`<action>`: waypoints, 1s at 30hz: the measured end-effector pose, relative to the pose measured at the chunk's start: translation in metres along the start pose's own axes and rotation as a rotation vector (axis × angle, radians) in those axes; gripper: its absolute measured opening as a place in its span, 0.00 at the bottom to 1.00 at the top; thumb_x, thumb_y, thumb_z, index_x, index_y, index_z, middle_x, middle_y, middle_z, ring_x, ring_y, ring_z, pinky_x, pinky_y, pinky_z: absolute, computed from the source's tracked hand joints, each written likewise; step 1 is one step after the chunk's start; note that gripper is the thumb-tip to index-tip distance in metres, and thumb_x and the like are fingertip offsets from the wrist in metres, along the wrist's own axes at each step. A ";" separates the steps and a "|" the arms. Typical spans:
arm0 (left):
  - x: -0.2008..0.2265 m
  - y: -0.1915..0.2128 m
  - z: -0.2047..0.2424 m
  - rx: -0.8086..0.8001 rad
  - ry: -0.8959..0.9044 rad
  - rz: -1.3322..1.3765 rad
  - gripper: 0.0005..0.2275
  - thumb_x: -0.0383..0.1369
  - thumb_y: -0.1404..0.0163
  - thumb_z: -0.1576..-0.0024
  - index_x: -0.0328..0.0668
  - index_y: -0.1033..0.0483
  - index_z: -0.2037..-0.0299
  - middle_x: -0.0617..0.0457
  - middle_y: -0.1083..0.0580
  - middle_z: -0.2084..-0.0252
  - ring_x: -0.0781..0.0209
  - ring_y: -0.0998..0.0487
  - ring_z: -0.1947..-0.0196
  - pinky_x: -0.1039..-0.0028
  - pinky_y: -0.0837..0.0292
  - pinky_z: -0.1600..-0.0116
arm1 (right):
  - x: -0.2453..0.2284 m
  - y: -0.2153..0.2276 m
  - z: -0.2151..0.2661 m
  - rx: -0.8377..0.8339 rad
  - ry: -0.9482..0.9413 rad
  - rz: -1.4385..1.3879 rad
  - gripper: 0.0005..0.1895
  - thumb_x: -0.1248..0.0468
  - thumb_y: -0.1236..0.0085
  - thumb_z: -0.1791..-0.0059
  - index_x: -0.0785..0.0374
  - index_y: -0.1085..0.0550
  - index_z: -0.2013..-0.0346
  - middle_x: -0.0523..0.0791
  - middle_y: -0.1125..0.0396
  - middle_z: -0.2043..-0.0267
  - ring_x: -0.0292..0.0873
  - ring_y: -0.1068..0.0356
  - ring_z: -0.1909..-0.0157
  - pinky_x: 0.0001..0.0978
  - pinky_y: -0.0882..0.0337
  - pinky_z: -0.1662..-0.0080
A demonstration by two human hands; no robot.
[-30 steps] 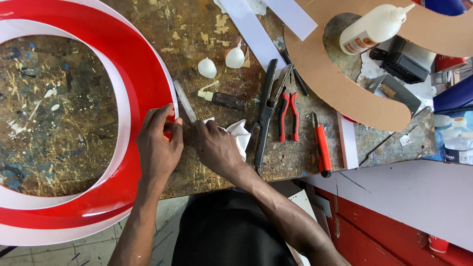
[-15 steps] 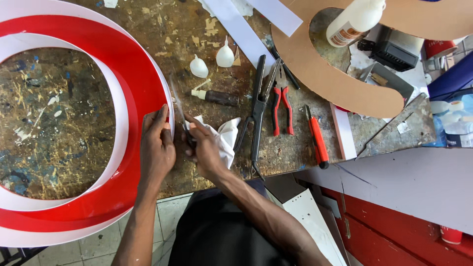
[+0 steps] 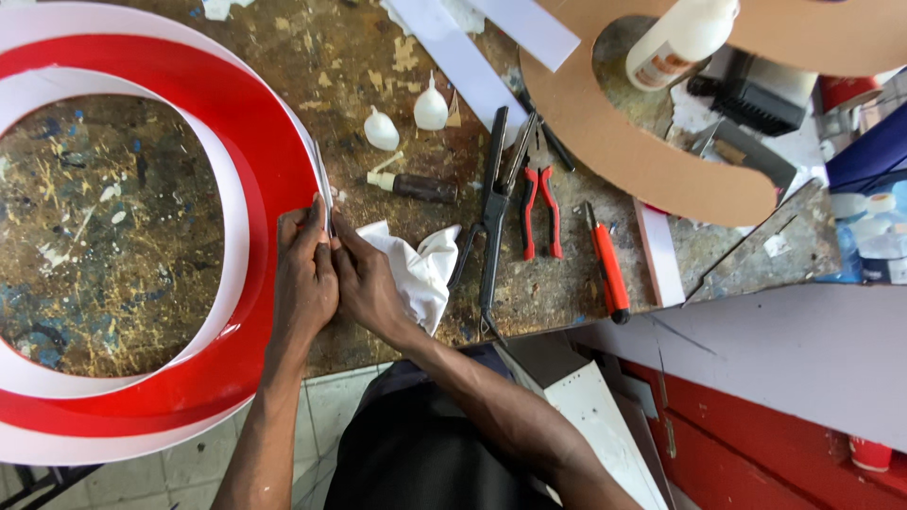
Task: The person smooths a white vinyl strip onto a red circular sign using a small tool, then uses a heat gun to apply heat along the edge of the strip to secure it.
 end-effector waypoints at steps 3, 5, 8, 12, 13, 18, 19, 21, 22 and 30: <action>-0.017 -0.002 -0.004 0.021 0.005 0.110 0.22 0.19 0.63 0.22 0.36 0.34 0.18 0.35 0.30 0.43 0.40 0.17 0.55 0.50 0.18 0.50 | -0.020 0.010 0.020 0.002 -0.062 0.044 0.27 0.67 0.50 0.36 0.60 0.31 0.20 0.63 0.22 0.39 0.62 0.20 0.36 0.55 0.21 0.42; -0.024 -0.004 -0.002 0.016 0.009 0.148 0.23 0.19 0.63 0.22 0.37 0.34 0.17 0.38 0.32 0.45 0.36 0.19 0.54 0.51 0.19 0.49 | -0.001 0.005 0.016 -0.005 -0.059 0.062 0.27 0.66 0.50 0.36 0.60 0.30 0.20 0.62 0.20 0.43 0.60 0.19 0.38 0.54 0.21 0.43; -0.033 -0.006 0.004 0.004 0.046 0.252 0.23 0.18 0.63 0.22 0.41 0.36 0.17 0.40 0.35 0.47 0.30 0.24 0.45 0.49 0.23 0.43 | -0.001 0.008 -0.003 -0.016 -0.029 0.067 0.25 0.65 0.49 0.36 0.63 0.29 0.22 0.63 0.21 0.43 0.65 0.21 0.37 0.55 0.22 0.42; -0.031 -0.004 0.001 0.004 0.052 0.205 0.25 0.17 0.64 0.22 0.45 0.34 0.17 0.45 0.35 0.49 0.38 0.24 0.45 0.53 0.25 0.44 | -0.020 0.011 0.002 -0.042 -0.024 0.104 0.26 0.67 0.50 0.37 0.63 0.30 0.22 0.66 0.21 0.45 0.68 0.21 0.37 0.59 0.23 0.46; -0.036 -0.003 -0.002 0.002 0.061 0.202 0.25 0.17 0.64 0.22 0.45 0.34 0.17 0.45 0.35 0.49 0.38 0.24 0.45 0.53 0.25 0.44 | -0.020 0.009 -0.001 -0.045 -0.033 0.100 0.26 0.67 0.50 0.37 0.63 0.30 0.22 0.66 0.21 0.45 0.68 0.21 0.37 0.59 0.23 0.46; -0.021 0.000 -0.004 -0.040 0.111 0.226 0.23 0.20 0.61 0.22 0.42 0.36 0.16 0.39 0.33 0.43 0.39 0.26 0.41 0.50 0.31 0.39 | -0.002 0.005 -0.028 -0.006 0.035 0.111 0.25 0.65 0.50 0.36 0.69 0.30 0.24 0.67 0.22 0.45 0.71 0.20 0.43 0.58 0.21 0.47; -0.024 0.000 -0.003 -0.040 0.096 0.225 0.23 0.20 0.61 0.22 0.42 0.36 0.16 0.39 0.33 0.43 0.39 0.26 0.41 0.50 0.31 0.39 | -0.007 0.006 -0.020 0.001 0.047 0.110 0.25 0.65 0.50 0.36 0.69 0.30 0.24 0.67 0.22 0.45 0.71 0.20 0.43 0.58 0.21 0.47; -0.034 0.000 0.000 -0.044 0.099 0.192 0.24 0.21 0.59 0.23 0.45 0.35 0.16 0.42 0.32 0.43 0.41 0.24 0.42 0.56 0.30 0.39 | -0.010 0.005 -0.002 -0.049 -0.024 0.137 0.25 0.62 0.49 0.38 0.62 0.25 0.25 0.63 0.21 0.46 0.73 0.22 0.41 0.56 0.20 0.48; -0.035 -0.001 -0.006 -0.047 0.094 0.192 0.24 0.21 0.59 0.23 0.45 0.35 0.16 0.42 0.32 0.43 0.41 0.24 0.42 0.56 0.30 0.39 | -0.013 0.007 -0.011 -0.044 -0.022 0.137 0.25 0.62 0.49 0.38 0.62 0.25 0.25 0.63 0.21 0.46 0.73 0.22 0.41 0.56 0.20 0.48; -0.033 -0.005 -0.004 -0.028 0.085 0.168 0.25 0.18 0.62 0.23 0.42 0.36 0.16 0.39 0.33 0.45 0.43 0.27 0.45 0.54 0.31 0.37 | 0.017 0.003 -0.006 -0.004 0.022 0.118 0.25 0.68 0.47 0.38 0.70 0.26 0.26 0.67 0.23 0.40 0.74 0.22 0.40 0.56 0.19 0.46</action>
Point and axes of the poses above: each hand's wrist, its own z-axis away from the middle knuckle, its own y-axis out of the back of the hand, x = y × z, the point moved 4 cm from there along -z, towards the middle knuckle
